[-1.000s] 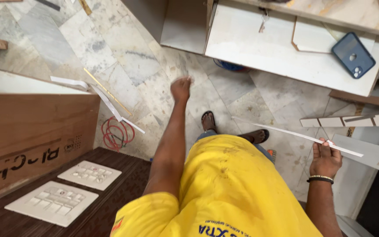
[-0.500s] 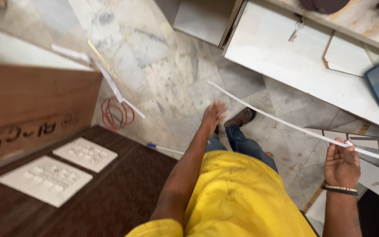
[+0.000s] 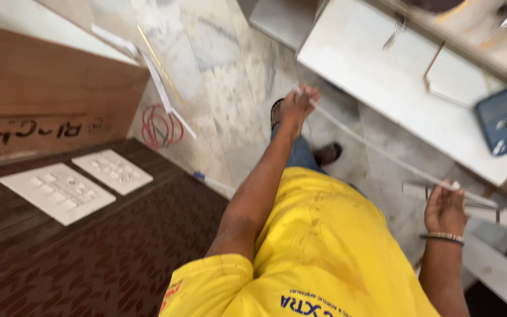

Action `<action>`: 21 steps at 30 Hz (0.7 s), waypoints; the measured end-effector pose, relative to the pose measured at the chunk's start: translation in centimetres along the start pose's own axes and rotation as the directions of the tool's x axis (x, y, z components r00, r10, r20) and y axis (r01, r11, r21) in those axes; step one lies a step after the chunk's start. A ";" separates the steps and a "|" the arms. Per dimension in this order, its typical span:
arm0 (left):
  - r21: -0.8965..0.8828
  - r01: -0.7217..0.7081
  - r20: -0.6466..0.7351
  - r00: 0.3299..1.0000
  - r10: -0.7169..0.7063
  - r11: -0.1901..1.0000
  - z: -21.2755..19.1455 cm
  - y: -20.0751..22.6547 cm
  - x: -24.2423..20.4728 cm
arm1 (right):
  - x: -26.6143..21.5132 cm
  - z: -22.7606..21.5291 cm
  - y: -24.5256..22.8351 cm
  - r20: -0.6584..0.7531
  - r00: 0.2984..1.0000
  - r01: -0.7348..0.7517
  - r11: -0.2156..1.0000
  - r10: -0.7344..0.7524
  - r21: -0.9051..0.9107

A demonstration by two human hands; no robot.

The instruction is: The person applies adhesive to a white plastic strip using a small stick, then presses the strip onto the edge of a wooden drawer front. They smooth the strip along the edge and later apply masking tape to secure the banded edge.

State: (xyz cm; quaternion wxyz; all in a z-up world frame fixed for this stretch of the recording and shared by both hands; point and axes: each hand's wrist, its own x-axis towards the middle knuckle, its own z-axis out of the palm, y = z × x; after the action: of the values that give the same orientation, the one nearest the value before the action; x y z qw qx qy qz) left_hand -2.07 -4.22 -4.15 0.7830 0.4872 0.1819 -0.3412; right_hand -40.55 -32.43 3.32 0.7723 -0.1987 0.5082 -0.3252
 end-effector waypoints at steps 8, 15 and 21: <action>-0.019 0.071 -0.009 0.997 -0.071 0.997 -0.5 0.7 -2.6 | -0.7 2.3 0.4 -0.069 0.997 -0.035 0.993 0.027 -0.110; -0.091 -0.001 0.027 1.000 0.003 0.996 -1.3 2.0 -0.4 | 1.1 1.7 -0.7 -0.093 0.989 -0.121 0.989 0.113 -0.083; -0.106 0.031 0.001 1.000 -0.032 0.994 -3.1 1.8 0.3 | 1.7 0.4 1.0 -0.090 0.994 -0.070 0.994 0.062 -0.088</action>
State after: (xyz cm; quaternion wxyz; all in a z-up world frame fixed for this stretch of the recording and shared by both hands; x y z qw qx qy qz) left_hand -0.46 -1.07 -4.58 0.8023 0.4420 0.2078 -0.3432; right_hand -39.39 -32.94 1.71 0.7500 -0.2025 0.5619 -0.2843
